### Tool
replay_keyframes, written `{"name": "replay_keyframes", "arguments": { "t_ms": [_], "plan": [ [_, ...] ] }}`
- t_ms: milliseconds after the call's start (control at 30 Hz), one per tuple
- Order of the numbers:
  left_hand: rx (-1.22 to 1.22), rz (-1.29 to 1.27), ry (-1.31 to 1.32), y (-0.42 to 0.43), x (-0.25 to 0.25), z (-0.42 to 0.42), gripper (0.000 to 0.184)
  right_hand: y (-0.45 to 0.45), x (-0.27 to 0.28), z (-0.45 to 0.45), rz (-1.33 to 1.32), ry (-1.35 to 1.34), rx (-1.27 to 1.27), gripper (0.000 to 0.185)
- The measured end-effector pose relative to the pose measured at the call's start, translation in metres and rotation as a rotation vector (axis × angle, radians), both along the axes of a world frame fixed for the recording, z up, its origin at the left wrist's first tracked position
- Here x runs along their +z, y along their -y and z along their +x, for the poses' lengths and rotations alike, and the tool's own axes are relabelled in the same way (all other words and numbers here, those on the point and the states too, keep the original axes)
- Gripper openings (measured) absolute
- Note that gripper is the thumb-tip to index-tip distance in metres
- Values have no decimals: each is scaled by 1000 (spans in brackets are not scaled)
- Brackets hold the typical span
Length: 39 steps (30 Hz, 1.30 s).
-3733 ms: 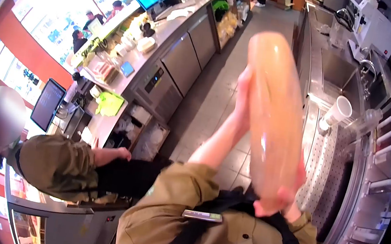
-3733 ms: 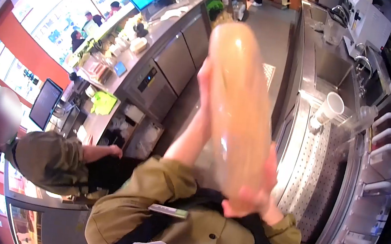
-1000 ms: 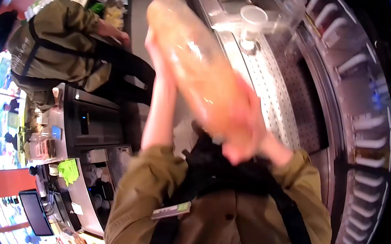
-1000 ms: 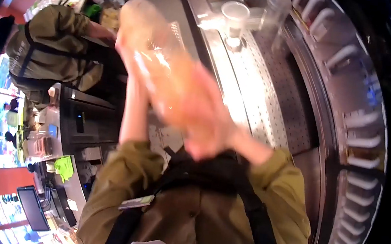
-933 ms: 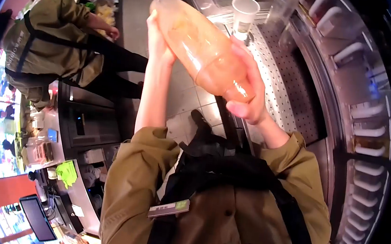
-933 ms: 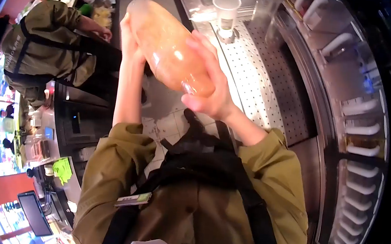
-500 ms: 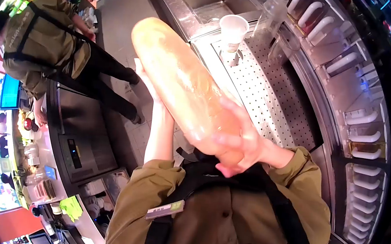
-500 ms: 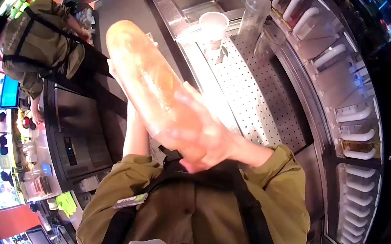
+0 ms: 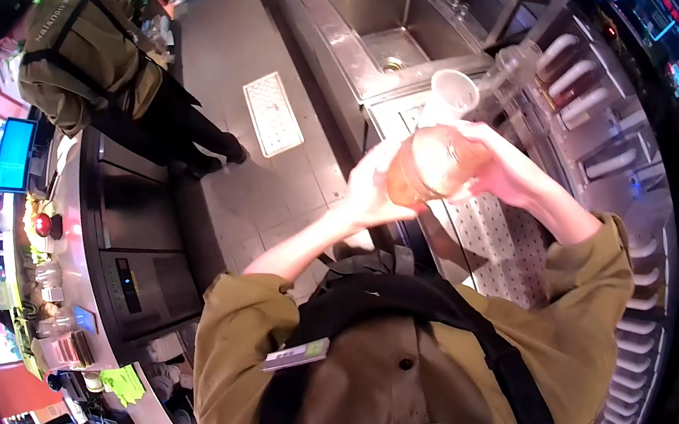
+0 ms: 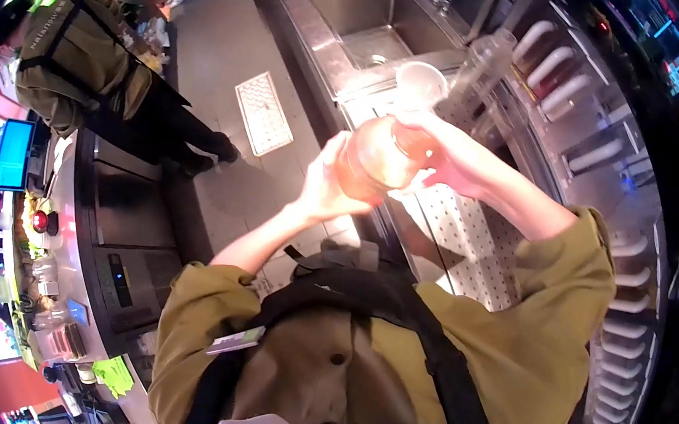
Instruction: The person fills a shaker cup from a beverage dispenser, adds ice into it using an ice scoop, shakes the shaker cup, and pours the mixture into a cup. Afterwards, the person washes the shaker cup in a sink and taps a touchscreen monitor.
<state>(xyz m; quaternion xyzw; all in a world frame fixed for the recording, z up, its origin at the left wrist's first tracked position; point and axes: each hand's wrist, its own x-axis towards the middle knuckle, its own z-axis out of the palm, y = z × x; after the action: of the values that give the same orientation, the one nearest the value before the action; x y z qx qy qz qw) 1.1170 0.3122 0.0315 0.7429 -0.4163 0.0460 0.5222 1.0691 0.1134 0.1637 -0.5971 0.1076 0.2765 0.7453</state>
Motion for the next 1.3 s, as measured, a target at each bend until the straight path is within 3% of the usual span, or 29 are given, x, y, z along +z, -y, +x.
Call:
{"name": "replay_keyframes", "arguments": {
  "t_ms": [67,133,200,333,400,433,500,533,600,700,800,867,933,1000,1033,1133,1300],
  "plan": [
    [-81,-78,-309,-6,11,-5,118,-7,39,1,-406,241,232,55],
    [-97,-20,-418,-5,28,-9,124,-4,43,12,-1070,975,234,55],
    [-279,-181,-487,-4,35,0,123,-11,52,19,-1256,1423,204,54],
    [-498,-262,-616,2,35,9,121,-7,67,23,-1234,1392,405,46],
    [-652,-231,-605,1,41,23,124,6,74,23,-1203,1591,187,43],
    [-568,-203,-636,-5,41,25,126,16,89,17,-1270,1454,121,39],
    [-413,-144,-558,-22,15,30,125,52,56,18,-1499,1210,138,36],
    [-367,-173,-582,-29,11,36,121,73,10,19,-1595,1051,172,34],
    [-341,-186,-622,-35,17,50,113,92,-122,0,-1680,470,168,30],
    [-346,-218,-681,-28,23,62,110,86,-216,-19,-1644,414,-6,39],
    [-376,-196,-613,-17,31,82,109,80,-204,-24,-1749,419,16,48],
    [-398,-194,-529,-7,30,97,110,79,-154,-5,-1625,792,-307,46],
    [-431,-206,-600,6,35,107,110,59,-86,22,-1078,873,-400,48],
    [-443,-195,-602,18,37,117,110,38,-59,58,-426,897,-353,55],
    [-454,-162,-589,23,38,121,109,32,-57,79,-362,989,-324,55],
    [-471,-84,-573,31,43,132,108,17,-38,106,-218,833,-426,42],
    [-563,47,-610,39,51,158,106,32,-51,118,-233,868,-709,32]
  ]
}}
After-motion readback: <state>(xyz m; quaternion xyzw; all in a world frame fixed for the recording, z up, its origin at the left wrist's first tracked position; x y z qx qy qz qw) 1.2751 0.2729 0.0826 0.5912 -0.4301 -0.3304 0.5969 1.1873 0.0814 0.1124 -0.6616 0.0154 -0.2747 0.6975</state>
